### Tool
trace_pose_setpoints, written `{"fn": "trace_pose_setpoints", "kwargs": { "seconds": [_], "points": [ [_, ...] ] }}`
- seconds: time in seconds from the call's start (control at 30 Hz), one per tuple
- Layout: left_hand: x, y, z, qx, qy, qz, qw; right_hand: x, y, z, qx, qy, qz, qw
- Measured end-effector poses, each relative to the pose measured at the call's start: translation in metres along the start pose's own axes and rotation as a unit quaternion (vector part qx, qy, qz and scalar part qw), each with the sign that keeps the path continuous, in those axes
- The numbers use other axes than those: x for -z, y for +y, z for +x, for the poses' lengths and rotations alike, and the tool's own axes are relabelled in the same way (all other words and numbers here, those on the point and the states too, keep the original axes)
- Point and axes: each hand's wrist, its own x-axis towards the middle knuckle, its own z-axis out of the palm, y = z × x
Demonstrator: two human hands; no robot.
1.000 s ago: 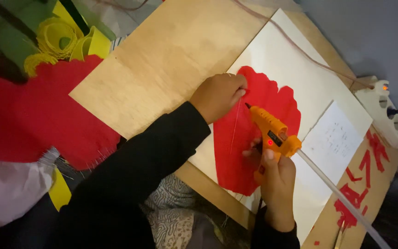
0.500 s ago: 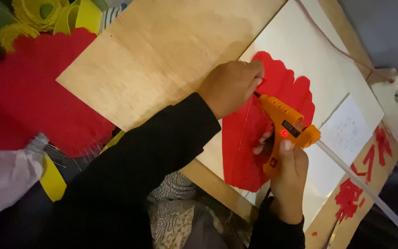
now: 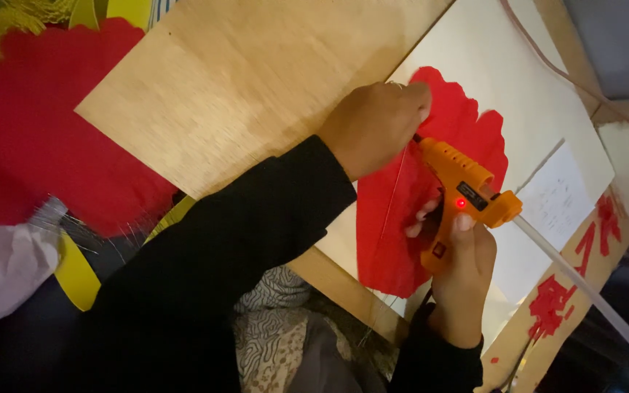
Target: Assembling red paper petals using a hot glue gun and trimming the edges with scissors to create a flower.
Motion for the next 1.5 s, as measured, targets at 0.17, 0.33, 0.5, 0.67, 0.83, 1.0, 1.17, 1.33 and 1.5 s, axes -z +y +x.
{"fn": "trace_pose_setpoints", "kwargs": {
  "seconds": [0.17,0.33,0.5,0.67,0.83,1.0,1.17,1.33,1.5],
  "points": [
    [-0.004,-0.002,0.001,-0.004,0.017,0.024,1.0,-0.001,0.0,0.0,0.02,-0.009,-0.029,0.999],
    [-0.002,-0.001,0.003,0.038,-0.022,0.023,0.999,0.004,0.008,-0.002,0.014,-0.002,0.028,1.0],
    [-0.003,-0.002,0.001,0.018,0.002,-0.005,1.0,0.007,-0.001,-0.009,0.014,-0.015,-0.048,0.999],
    [-0.009,-0.007,0.003,0.01,-0.007,0.045,0.999,0.009,0.006,-0.009,0.008,0.0,0.02,1.0],
    [-0.001,0.001,0.0,0.036,-0.006,-0.01,0.999,0.009,0.004,-0.01,-0.01,0.004,0.021,1.0],
    [0.001,0.0,-0.001,0.027,-0.007,-0.011,1.0,0.003,-0.002,-0.012,0.002,0.011,-0.02,1.0],
    [-0.008,-0.005,0.002,0.027,-0.009,0.025,0.999,0.006,0.003,-0.01,0.016,-0.003,-0.01,1.0],
    [0.0,0.002,0.0,0.036,-0.007,-0.017,0.999,0.002,0.001,-0.012,0.004,0.013,-0.006,1.0],
    [-0.006,-0.003,0.004,0.034,-0.004,0.017,0.999,0.015,0.021,-0.006,0.032,-0.004,0.006,0.999]
  ]
}}
